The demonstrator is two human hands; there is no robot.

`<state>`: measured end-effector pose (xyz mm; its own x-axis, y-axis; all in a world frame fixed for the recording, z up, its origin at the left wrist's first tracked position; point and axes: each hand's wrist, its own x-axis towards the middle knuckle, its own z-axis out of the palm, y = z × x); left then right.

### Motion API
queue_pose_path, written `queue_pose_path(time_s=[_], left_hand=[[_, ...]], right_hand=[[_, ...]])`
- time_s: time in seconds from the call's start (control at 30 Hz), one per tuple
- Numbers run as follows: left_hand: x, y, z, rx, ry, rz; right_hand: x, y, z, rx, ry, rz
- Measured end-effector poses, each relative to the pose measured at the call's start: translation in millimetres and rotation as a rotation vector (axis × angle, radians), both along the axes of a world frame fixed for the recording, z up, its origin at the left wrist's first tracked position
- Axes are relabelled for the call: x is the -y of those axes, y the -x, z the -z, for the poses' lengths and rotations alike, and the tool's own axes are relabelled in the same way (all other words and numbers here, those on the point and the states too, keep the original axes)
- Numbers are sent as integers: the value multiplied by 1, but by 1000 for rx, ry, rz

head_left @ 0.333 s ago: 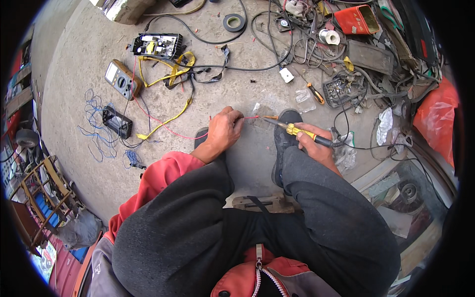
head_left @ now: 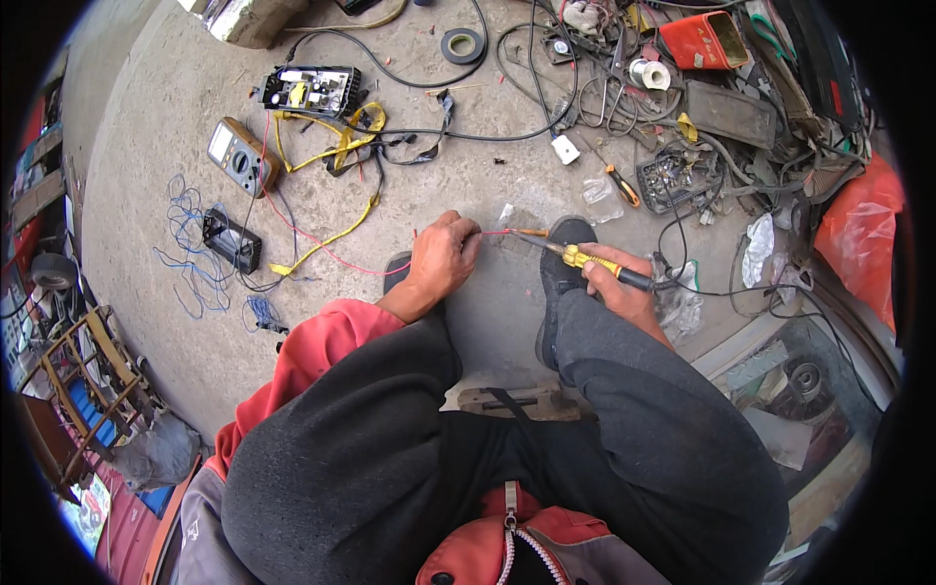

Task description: The person sits on the floor and uses a soldering iron to join two wires. After soldering, they wrap the connection with electrical tape. The workspace is cluttered with various electronic components and tools.

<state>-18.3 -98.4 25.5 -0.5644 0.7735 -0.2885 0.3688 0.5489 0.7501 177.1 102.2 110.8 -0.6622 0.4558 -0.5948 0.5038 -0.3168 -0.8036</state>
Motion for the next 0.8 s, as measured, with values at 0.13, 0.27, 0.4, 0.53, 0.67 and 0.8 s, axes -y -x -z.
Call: queue_pose_path(time_s=[0.13,0.27,0.4,0.53,0.67,0.8], left_hand=[[0,0,-2,-11,-4,3],[-1,0,-2,-10,-2,2],[0,0,0,-14,-8,2],[-1,0,-1,15,3,2],[-1,0,-2,36,6,-6],[-1,0,-3,31,14,-3]], right_hand=[[0,-1,1,-14,-14,-15],[-1,-2,4,3,-28,-34],[-1,-3,5,3,-33,-30],[0,-3,7,0,-42,-28],[-1,-1,5,1,-39,-29],[0,1,3,13,-45,-30]])
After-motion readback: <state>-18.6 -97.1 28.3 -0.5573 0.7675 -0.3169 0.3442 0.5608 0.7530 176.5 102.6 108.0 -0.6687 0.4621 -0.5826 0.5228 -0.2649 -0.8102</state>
